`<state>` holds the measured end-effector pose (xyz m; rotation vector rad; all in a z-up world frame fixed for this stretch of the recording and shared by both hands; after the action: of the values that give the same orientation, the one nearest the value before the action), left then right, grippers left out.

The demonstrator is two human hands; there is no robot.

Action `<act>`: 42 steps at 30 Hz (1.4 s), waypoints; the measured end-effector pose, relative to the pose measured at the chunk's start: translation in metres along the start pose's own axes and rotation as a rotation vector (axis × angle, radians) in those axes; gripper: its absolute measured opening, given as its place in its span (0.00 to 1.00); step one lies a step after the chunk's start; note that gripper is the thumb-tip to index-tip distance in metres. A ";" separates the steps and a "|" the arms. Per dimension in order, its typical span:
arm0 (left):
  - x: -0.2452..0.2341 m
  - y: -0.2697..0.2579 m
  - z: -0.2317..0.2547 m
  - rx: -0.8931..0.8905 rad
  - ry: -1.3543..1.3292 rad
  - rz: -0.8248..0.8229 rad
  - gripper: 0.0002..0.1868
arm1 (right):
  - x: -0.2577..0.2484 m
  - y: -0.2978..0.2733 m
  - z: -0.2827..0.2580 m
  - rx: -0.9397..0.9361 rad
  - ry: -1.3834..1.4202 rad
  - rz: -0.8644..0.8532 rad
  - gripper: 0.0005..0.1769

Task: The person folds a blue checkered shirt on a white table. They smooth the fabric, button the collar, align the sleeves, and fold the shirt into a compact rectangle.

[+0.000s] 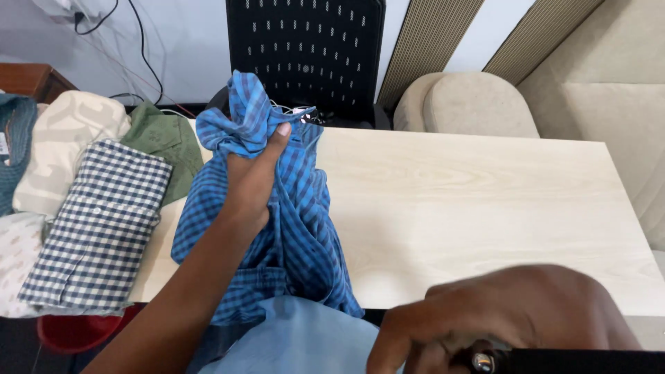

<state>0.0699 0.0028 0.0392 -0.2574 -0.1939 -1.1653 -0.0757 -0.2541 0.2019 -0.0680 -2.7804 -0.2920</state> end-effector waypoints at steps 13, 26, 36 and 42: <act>0.026 -0.021 -0.019 -0.082 0.108 -0.318 0.39 | -0.160 0.074 0.091 -0.031 -0.989 0.803 0.54; -0.072 0.014 0.022 0.025 0.082 0.053 0.33 | -0.224 -0.078 0.100 -0.126 -0.141 1.638 0.22; -0.059 0.007 -0.006 -0.019 -0.024 0.126 0.16 | -0.224 -0.141 0.041 -0.612 -0.040 1.746 0.13; -0.073 0.015 0.054 0.313 -0.047 0.048 0.11 | -0.205 -0.134 -0.031 -0.637 -0.505 1.488 0.11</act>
<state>0.0547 0.0890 0.0688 -0.0128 -0.4054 -1.0652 0.1161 -0.3941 0.1341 -2.3659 -2.0742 -0.7292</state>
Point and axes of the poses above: each hand's wrist, its own y-axis towards the middle knuckle, its own x-axis out of the palm, z = x × y, the point moved 7 cm from there along y, towards the middle knuckle, and after that the axes turned 3 degrees about z, right-handed, at the moved point
